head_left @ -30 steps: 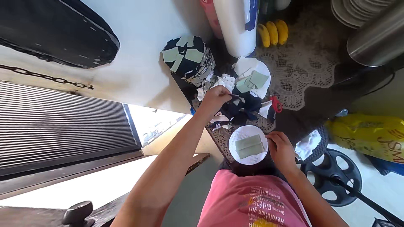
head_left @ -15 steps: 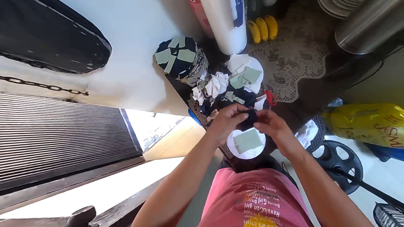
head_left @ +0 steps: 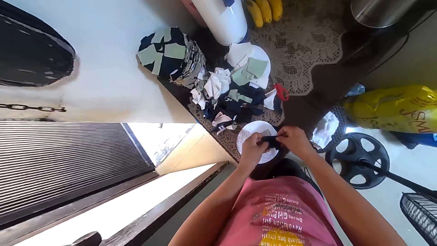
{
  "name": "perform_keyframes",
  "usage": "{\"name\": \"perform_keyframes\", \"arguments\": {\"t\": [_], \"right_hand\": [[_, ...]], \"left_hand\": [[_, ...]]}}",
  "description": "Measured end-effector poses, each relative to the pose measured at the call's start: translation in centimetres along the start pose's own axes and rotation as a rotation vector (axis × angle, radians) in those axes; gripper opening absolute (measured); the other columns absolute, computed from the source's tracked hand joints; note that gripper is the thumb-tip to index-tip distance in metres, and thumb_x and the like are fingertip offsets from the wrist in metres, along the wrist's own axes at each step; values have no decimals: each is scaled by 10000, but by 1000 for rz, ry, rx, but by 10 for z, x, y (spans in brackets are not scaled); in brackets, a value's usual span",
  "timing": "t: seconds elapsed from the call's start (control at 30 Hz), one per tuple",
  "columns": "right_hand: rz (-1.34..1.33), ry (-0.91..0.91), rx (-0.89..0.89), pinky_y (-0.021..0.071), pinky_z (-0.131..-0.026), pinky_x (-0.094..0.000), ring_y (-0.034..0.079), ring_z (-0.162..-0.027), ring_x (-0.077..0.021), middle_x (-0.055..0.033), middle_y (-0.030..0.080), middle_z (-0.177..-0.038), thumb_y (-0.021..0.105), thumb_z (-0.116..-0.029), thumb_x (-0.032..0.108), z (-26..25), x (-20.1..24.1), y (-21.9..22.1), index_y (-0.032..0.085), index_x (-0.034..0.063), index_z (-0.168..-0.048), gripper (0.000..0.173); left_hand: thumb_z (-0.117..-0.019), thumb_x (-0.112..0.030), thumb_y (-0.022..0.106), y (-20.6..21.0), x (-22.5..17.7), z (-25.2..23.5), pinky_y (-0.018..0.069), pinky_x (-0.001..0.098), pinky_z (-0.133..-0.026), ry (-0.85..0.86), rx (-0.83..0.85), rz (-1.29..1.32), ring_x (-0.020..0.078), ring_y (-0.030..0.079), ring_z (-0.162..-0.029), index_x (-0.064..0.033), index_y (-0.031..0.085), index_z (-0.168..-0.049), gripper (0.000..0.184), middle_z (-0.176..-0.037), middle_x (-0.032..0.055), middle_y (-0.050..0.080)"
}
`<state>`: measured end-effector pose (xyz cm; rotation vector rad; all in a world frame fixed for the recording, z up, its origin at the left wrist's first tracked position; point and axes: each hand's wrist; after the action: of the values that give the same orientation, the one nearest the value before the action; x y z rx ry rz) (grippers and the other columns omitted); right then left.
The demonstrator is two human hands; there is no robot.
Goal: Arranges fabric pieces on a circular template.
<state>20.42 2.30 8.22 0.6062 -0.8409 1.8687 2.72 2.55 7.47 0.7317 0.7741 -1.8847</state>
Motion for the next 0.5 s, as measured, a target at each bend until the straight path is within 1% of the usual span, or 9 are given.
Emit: {"name": "perform_keyframes", "arguments": {"t": [0.03, 0.1, 0.17, 0.2, 0.27, 0.33, 0.4, 0.43, 0.5], "right_hand": [[76, -4, -8, 541, -829, -396, 666, -839, -201, -137, 703, -958, 657, -989, 115, -4, 0, 2, 703, -18, -1084, 169], [185, -11, -20, 527, -882, -477, 677, -925, -282, -178, 706, -1000, 648, -993, 113, -9, 4, 4, 706, -21, -1088, 174], [268, -13, -18, 519, -903, -530, 679, -988, -335, -203, 708, -1021, 640, -998, 110, -14, 8, 6, 708, -20, -1081, 168], [303, -17, -19, 518, -893, -545, 678, -990, -349, -205, 705, -1013, 634, -999, 106, -17, 9, 7, 703, -17, -1077, 161], [334, -26, -50, 527, -882, -565, 688, -997, -367, -200, 713, -1016, 618, -1006, 97, -19, 10, 7, 689, -1, -1113, 162], [311, -52, -130, 535, -901, -584, 700, -1023, -383, -209, 722, -1063, 603, -1017, 82, -15, 5, 6, 684, 4, -1165, 186], [303, -106, -217, 538, -916, -571, 697, -1040, -376, -206, 714, -1114, 572, -1027, 74, -3, -7, 6, 696, 2, -1175, 206], [320, -160, -265, 544, -918, -553, 696, -1047, -370, -203, 710, -1134, 552, -1030, 71, 4, -16, 9, 710, -1, -1165, 220], [379, -344, -398, 574, -888, -525, 709, -1042, -380, -210, 721, -1131, 536, -1007, 36, 15, -39, 23, 750, -1, -1110, 240]], "left_hand": [[-967, -51, 659, 1, 3, -3, 615, 306, -744, -15, -7, -51, 143, 719, -791, 54, 641, -1134, 199, -959, 125, 711], [-989, -100, 648, 3, 4, -7, 619, 323, -756, -45, -24, -123, 156, 727, -796, 36, 664, -1116, 187, -971, 130, 716], [-1008, -145, 632, 4, 3, -9, 610, 329, -754, -66, -42, -194, 156, 720, -788, 22, 682, -1102, 199, -972, 127, 718], [-1017, -163, 621, 4, 2, -10, 608, 331, -759, -80, -42, -225, 155, 719, -793, 14, 688, -1107, 209, -980, 123, 720], [-1028, -182, 603, 4, 2, -12, 602, 335, -762, -101, -51, -269, 153, 717, -790, 3, 696, -1122, 228, -981, 116, 727], [-1033, -185, 597, 4, 4, -15, 606, 341, -764, -118, -62, -265, 159, 719, -789, 7, 696, -1128, 236, -994, 125, 726], [-1035, -186, 595, 4, 4, -16, 610, 340, -761, -131, -62, -249, 163, 721, -788, 10, 691, -1139, 242, -1008, 134, 722], [-1036, -191, 597, 4, 5, -16, 609, 335, -754, -133, -63, -246, 159, 720, -779, 10, 690, -1145, 247, -1006, 132, 721], [-1031, -197, 605, 4, 6, -16, 607, 329, -746, -123, -71, -260, 154, 719, -770, 6, 696, -1143, 250, -995, 124, 726]]}}
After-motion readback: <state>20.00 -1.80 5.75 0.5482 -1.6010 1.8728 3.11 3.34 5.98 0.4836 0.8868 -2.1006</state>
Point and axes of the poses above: each hand's wrist, its own z-axis away from the middle knuckle, its own y-axis out of the palm, x = y × z
